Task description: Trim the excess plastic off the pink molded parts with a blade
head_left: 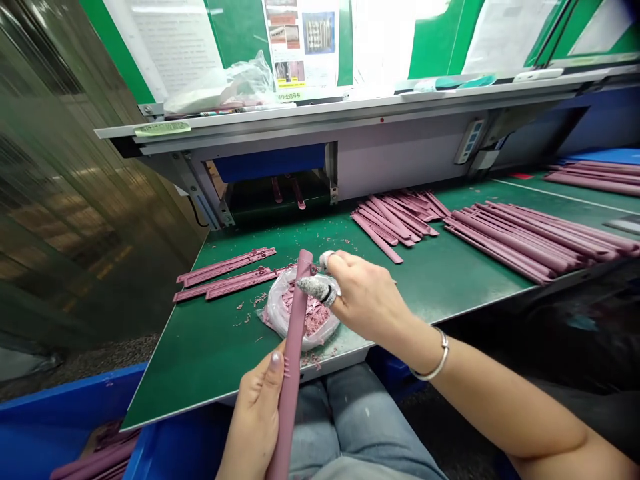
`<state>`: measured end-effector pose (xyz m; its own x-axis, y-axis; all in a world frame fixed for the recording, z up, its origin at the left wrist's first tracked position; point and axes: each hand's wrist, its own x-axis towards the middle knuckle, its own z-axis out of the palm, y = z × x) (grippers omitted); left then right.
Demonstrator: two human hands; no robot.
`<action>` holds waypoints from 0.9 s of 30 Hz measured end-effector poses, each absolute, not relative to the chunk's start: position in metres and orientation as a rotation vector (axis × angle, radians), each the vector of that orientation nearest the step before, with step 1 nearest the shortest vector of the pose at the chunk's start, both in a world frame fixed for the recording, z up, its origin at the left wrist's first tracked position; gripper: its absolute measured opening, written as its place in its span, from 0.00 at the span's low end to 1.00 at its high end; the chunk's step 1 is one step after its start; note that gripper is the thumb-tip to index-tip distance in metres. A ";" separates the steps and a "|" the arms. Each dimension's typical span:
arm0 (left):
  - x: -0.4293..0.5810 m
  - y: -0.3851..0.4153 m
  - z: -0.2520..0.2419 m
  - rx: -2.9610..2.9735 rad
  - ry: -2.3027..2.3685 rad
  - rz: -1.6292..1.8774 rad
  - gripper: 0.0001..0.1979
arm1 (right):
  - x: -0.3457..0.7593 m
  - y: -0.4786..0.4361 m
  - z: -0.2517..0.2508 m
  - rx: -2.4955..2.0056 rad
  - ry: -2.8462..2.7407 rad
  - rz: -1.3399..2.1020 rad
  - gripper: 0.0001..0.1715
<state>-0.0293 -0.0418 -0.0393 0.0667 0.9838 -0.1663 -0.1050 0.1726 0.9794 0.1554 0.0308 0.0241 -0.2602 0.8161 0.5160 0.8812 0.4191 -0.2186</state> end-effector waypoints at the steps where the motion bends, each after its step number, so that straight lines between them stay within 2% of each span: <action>1: -0.029 -0.040 -0.038 1.031 1.167 1.095 0.28 | 0.152 0.029 0.021 -1.437 -2.124 -0.160 0.07; 6: -0.025 -0.017 -0.035 0.991 1.178 1.181 0.24 | 0.128 0.009 -0.009 -1.331 -2.268 -0.125 0.01; 11: -0.025 0.013 -0.027 0.940 1.157 1.324 0.28 | 0.109 -0.030 -0.053 -1.075 -2.537 0.077 0.07; 14: -0.024 0.022 -0.019 0.905 1.154 1.440 0.30 | 0.109 -0.044 -0.070 -0.951 -2.570 0.274 0.07; 18: -0.021 0.024 -0.018 0.997 1.151 1.634 0.29 | 0.112 -0.038 -0.067 -0.877 -2.109 0.760 0.09; 21: -0.029 0.016 -0.025 1.335 1.217 1.555 0.22 | 0.114 -0.031 -0.056 -0.694 -1.769 1.138 0.13; 23: -0.042 0.009 -0.028 1.809 1.323 1.493 0.24 | 0.117 -0.028 -0.049 -0.662 -1.623 1.307 0.15; 25: -0.056 0.003 -0.027 2.444 1.325 1.330 0.25 | 0.124 -0.027 -0.043 -0.658 -1.611 1.385 0.14; 27: -0.068 0.000 -0.022 2.888 1.134 1.084 0.21 | 0.134 -0.024 -0.038 -0.651 -1.745 1.328 0.08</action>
